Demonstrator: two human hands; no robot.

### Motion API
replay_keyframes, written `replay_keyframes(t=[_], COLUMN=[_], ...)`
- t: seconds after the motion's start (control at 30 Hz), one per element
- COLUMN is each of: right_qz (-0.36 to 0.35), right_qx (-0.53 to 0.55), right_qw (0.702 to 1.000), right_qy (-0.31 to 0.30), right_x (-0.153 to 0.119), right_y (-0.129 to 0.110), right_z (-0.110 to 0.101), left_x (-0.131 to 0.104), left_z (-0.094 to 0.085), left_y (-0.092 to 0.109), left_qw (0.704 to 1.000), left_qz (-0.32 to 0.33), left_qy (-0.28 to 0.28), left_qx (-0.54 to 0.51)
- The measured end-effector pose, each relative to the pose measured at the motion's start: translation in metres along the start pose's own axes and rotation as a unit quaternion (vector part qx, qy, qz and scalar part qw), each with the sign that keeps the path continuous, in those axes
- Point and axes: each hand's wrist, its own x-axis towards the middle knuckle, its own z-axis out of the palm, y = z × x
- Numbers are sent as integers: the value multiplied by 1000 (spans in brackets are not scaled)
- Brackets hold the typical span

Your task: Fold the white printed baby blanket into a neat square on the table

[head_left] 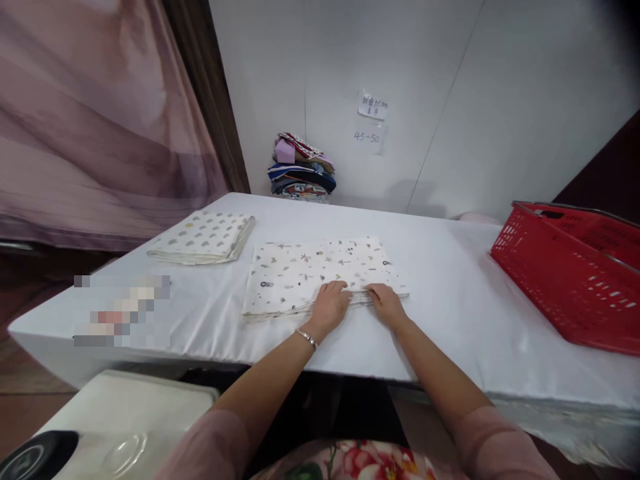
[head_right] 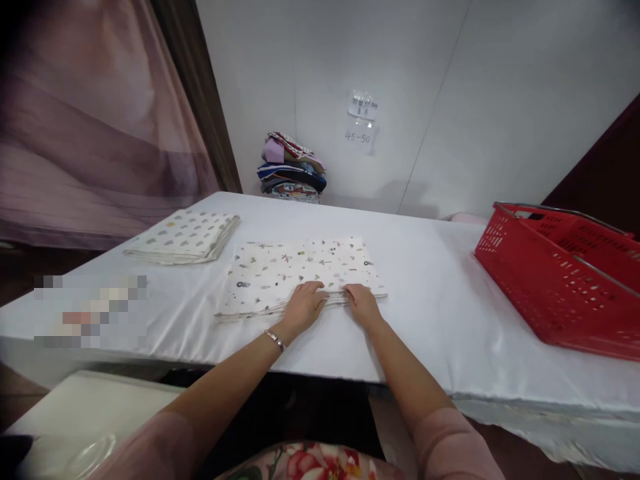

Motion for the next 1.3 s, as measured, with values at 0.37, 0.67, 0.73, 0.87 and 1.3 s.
replay_keyframes(t=[0.37,0.67,0.73,0.87,1.3], right_qz=[-11,-14,-14,-20,-86], right_qx=[12,-2,-7,-14,8], right_qw=[1000,1000,1000,1000,995], right_qy=[6,9,7,2,47], right_x=[1,1,1,1,0], right_y=[2,3,2,-1,-5], right_z=[2,3,3,1,-1], left_x=[14,17,17,19,10], left_z=[6,5,7,10,23], left_y=[10,10,9,9,3], left_qw=[997,994,994,994,997], left_qz=[-44,-27,-21,-18,52], left_qy=[-56,-84,-84,-80,26], left_qx=[34,67,66,74,50])
